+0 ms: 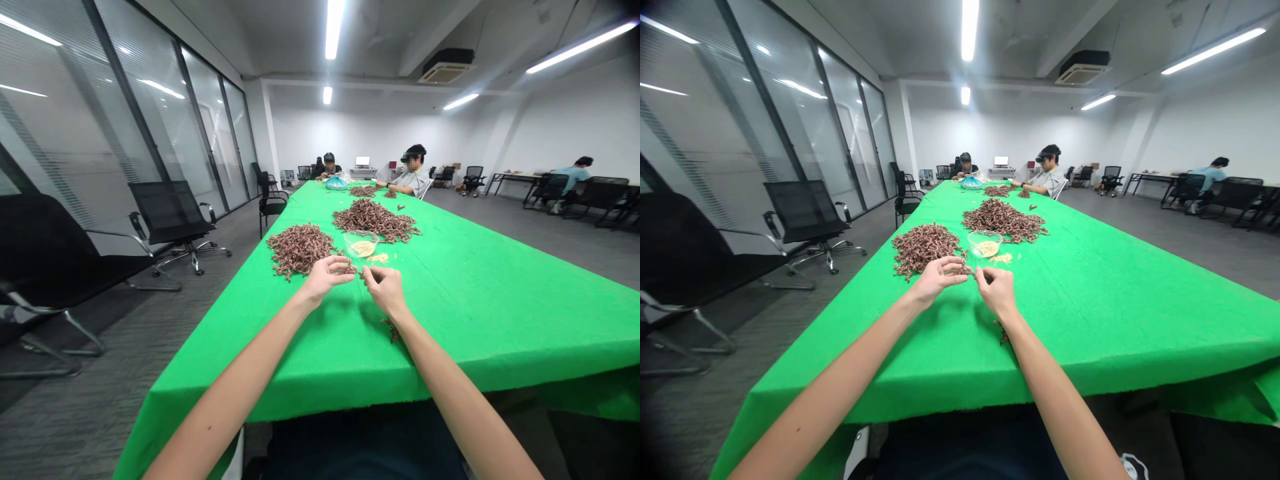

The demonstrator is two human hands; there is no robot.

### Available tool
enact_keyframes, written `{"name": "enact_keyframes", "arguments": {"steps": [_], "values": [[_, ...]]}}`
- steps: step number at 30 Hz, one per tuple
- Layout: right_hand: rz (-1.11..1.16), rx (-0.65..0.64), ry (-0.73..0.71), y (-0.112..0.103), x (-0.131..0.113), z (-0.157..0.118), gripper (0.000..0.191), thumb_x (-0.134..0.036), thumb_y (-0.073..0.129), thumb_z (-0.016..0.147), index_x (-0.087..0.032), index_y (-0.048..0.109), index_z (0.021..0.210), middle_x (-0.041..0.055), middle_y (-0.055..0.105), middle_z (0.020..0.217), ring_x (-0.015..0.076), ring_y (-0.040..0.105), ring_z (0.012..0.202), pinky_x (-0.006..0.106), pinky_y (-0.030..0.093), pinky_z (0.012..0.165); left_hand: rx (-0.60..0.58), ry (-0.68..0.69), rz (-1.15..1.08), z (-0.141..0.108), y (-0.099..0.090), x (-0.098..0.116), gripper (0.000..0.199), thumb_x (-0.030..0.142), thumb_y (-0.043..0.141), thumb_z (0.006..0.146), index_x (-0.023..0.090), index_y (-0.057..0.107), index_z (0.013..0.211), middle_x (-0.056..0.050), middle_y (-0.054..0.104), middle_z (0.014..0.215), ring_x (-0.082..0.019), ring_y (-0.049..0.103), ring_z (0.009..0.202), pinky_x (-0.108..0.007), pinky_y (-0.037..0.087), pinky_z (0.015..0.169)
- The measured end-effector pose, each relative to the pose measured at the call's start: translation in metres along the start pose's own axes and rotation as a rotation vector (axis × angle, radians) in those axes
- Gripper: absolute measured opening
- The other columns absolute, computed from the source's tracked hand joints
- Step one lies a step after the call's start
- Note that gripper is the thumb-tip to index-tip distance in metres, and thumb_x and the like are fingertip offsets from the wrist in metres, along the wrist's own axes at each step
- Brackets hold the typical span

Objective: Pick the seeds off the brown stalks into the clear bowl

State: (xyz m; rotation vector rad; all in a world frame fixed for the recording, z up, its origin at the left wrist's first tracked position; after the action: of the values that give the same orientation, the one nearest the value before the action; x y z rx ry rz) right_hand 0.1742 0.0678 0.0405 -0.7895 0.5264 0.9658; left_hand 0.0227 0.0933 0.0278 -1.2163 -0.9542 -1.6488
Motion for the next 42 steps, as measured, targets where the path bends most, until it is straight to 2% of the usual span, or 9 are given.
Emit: {"name": "enact_keyframes", "arguments": {"steps": [12, 22, 32, 36, 42], "values": [[0.04, 0.002, 0.023, 0.0, 0.003, 0.0, 0.051, -0.05, 0.051, 0.09, -0.014, 0.067, 0.057, -0.0002, 0.052, 0.046, 0.01, 0.043, 0.043, 0.024, 0.031, 0.047, -0.012, -0.005, -0.028, 0.002, -0.001, -0.005, 0.056, 0.02, 0.088, 0.061, 0.011, 0.061, 0.108, -0.014, 0.073, 0.104, -0.024, 0.069, 0.1, -0.046, 0.049, 0.098], [0.233, -0.114, 0.196, 0.016, 0.026, -0.001, 0.058, -0.061, 0.05, 0.087, -0.013, 0.067, 0.059, 0.0022, 0.056, 0.045, 0.0101, 0.047, 0.038, 0.023, 0.038, 0.045, 0.009, 0.01, -0.022, 0.003, -0.003, -0.004, 0.057, 0.019, 0.09, 0.058, 0.011, 0.062, 0.107, -0.013, 0.074, 0.103, -0.023, 0.069, 0.097, -0.044, 0.05, 0.096], [0.244, -0.015, 0.175, 0.006, 0.027, 0.002, 0.048, -0.053, 0.054, 0.086, -0.014, 0.066, 0.06, 0.0047, 0.063, 0.054, 0.0129, 0.054, 0.047, 0.025, 0.044, 0.052, 0.099, -0.05, -0.055, 0.003, -0.014, -0.014, 0.061, 0.021, 0.093, 0.052, 0.008, 0.064, 0.104, -0.019, 0.074, 0.105, -0.027, 0.071, 0.097, -0.046, 0.052, 0.095], [0.198, -0.012, 0.147, 0.003, 0.025, 0.002, 0.048, -0.052, 0.053, 0.088, -0.015, 0.065, 0.059, 0.0045, 0.064, 0.055, 0.0133, 0.055, 0.048, 0.025, 0.043, 0.053, 0.103, -0.088, -0.061, 0.003, -0.014, -0.02, 0.055, 0.023, 0.094, 0.051, 0.008, 0.065, 0.095, -0.019, 0.074, 0.101, -0.025, 0.072, 0.09, -0.045, 0.055, 0.091], [0.151, -0.02, 0.099, 0.004, 0.02, 0.001, 0.047, -0.05, 0.053, 0.089, -0.015, 0.066, 0.06, 0.0038, 0.064, 0.055, 0.0137, 0.055, 0.049, 0.025, 0.041, 0.053, 0.103, -0.057, -0.028, 0.003, -0.013, -0.017, 0.049, 0.025, 0.093, 0.051, 0.008, 0.068, 0.089, -0.017, 0.075, 0.098, -0.023, 0.072, 0.088, -0.042, 0.056, 0.087]]}}
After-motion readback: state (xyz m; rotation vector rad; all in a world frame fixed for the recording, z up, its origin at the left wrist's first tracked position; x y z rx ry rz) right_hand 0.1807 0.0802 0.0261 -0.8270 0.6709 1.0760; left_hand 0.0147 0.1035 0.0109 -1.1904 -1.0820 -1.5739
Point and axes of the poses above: each hand's wrist, its own z-axis towards the middle knuckle, its own y-axis out of the palm, x = y × z, the point moved 10 cm from there along z, towards the middle knuckle
